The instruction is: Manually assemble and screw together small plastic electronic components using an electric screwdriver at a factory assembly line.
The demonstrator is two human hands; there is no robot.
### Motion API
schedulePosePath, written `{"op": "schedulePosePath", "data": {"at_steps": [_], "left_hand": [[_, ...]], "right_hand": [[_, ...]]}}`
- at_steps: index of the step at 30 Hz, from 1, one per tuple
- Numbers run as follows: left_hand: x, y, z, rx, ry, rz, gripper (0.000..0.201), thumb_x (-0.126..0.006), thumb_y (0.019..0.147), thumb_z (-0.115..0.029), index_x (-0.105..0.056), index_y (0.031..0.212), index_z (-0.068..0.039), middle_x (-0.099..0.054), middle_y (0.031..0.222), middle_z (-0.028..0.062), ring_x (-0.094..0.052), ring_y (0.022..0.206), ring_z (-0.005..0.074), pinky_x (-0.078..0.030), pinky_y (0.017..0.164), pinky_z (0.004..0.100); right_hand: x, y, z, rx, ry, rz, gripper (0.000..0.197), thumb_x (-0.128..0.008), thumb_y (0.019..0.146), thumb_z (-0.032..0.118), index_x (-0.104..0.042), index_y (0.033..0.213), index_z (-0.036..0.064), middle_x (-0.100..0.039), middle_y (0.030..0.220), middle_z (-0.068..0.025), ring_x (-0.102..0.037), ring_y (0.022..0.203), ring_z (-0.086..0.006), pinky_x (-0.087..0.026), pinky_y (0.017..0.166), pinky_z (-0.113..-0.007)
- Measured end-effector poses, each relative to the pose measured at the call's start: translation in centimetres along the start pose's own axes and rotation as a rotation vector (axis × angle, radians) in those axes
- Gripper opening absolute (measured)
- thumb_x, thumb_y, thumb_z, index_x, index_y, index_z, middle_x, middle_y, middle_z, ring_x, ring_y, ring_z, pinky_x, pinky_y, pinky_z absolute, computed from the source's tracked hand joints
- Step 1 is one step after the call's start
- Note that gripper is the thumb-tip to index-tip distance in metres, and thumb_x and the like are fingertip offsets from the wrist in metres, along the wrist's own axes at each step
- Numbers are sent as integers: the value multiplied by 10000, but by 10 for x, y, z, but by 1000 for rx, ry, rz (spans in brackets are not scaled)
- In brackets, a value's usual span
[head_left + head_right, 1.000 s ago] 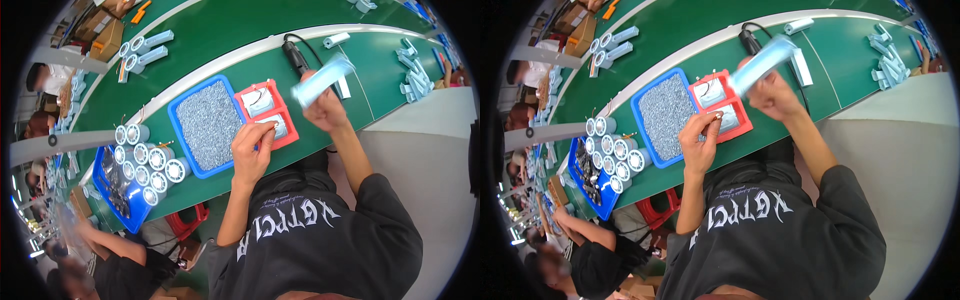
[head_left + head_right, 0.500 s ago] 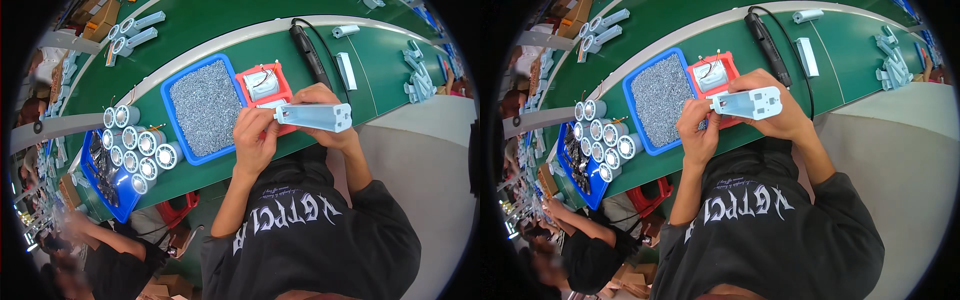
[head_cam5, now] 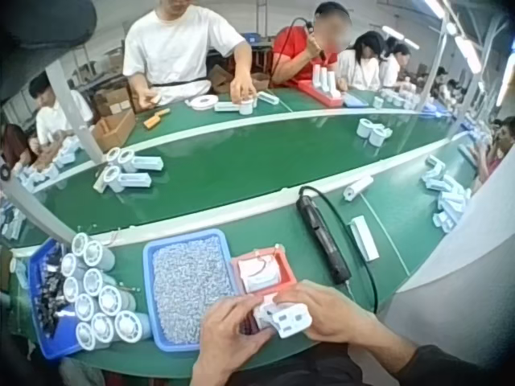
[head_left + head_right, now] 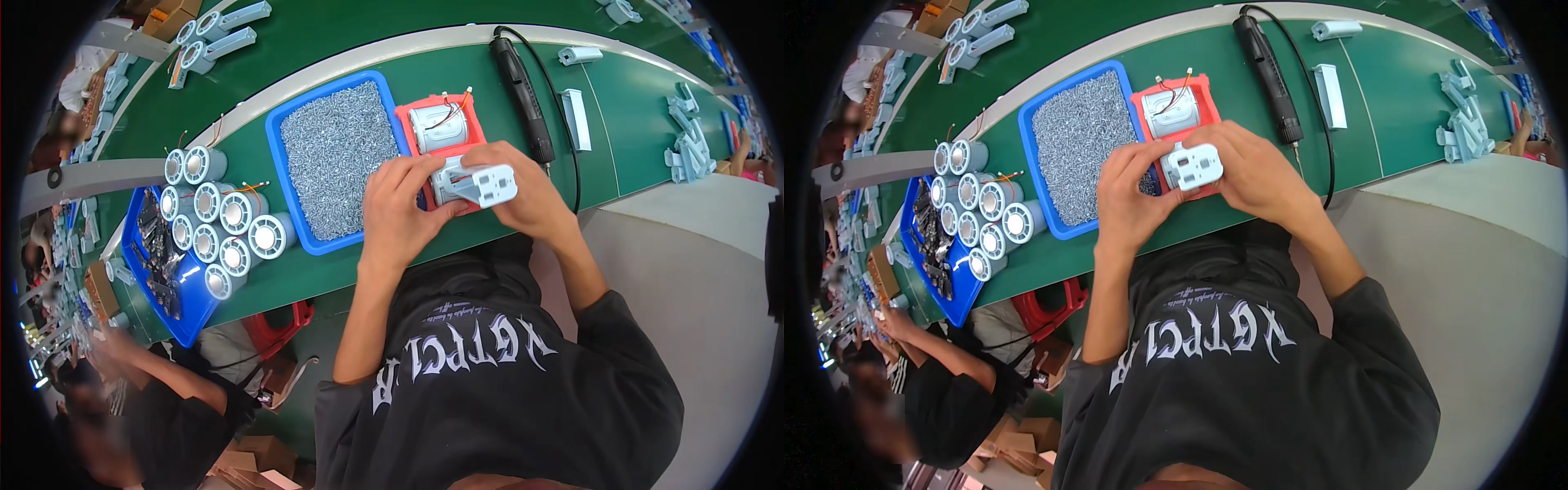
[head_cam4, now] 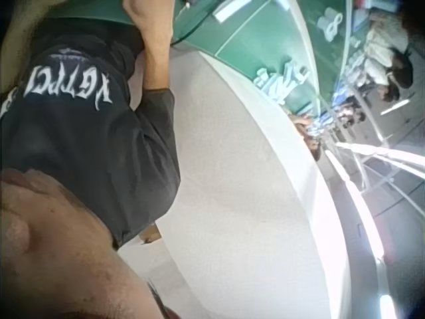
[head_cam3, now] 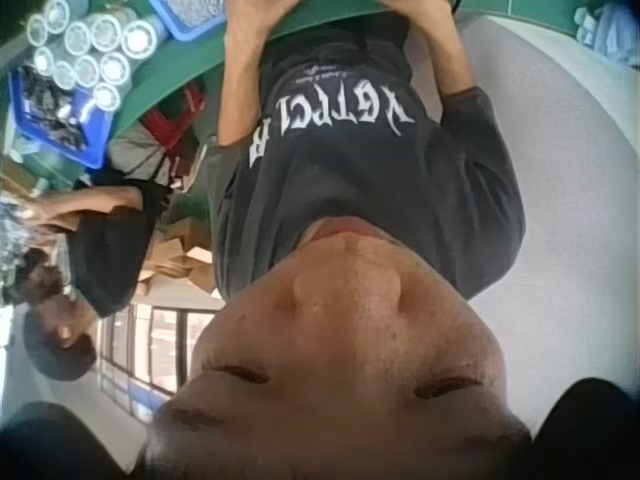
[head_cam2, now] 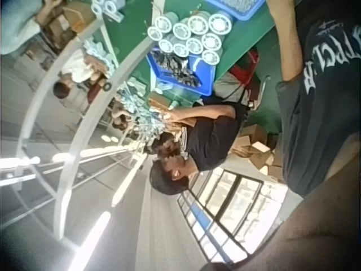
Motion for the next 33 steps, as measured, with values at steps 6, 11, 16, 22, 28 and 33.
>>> {"op": "schedulePosePath", "data": {"at_steps": [6,11,16,22,28,33], "left_hand": [[-1,12,3,-29,135,148,431,-852,528,-155,-660,907,-84,-620,928,0,-556,868,196,-426,810,331],[-3,9,4,-11,-10,76,419,-855,537,-146,-655,899,-75,-587,891,12,-533,826,204,-427,784,327],[-3,7,6,54,-41,33,443,-873,499,-112,-681,896,-65,-562,864,37,-537,796,204,-446,741,325],[-6,7,3,1,-44,41,461,-867,521,-104,-675,938,-64,-530,869,38,-521,784,204,-442,725,317],[-12,7,3,39,-89,46,458,-837,550,-89,-662,973,-71,-525,877,37,-510,791,211,-439,725,320],[-2,7,7,85,-67,149,476,-793,592,-56,-646,1045,-64,-546,925,51,-524,832,230,-448,746,330]], "right_hand": [[12,11,11,1,-136,89,434,-608,690,-65,-555,1101,63,-594,1041,-84,-564,898,-252,-461,778,-331],[14,21,20,-1,-96,158,435,-579,685,-79,-548,1097,59,-591,1014,-78,-548,852,-254,-456,751,-342],[9,23,18,88,-130,153,450,-576,673,-78,-544,1100,59,-588,996,-69,-535,826,-253,-452,736,-352],[8,22,22,69,-124,128,437,-596,674,-61,-555,1091,63,-592,970,-60,-535,822,-241,-451,726,-341],[2,15,-3,-40,33,99,368,-632,689,-37,-601,1040,70,-602,932,-49,-548,767,-209,-453,694,-328],[18,18,-48,-188,308,210,309,-653,718,-29,-644,1007,80,-620,923,-35,-570,731,-171,-464,685,-292]]}}
Point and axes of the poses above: each hand's wrist, its own y-axis towards the middle knuckle, its own x-axis out of the back of the hand, z = x × y, the point moved 6 cm from there along y, towards the middle knuckle
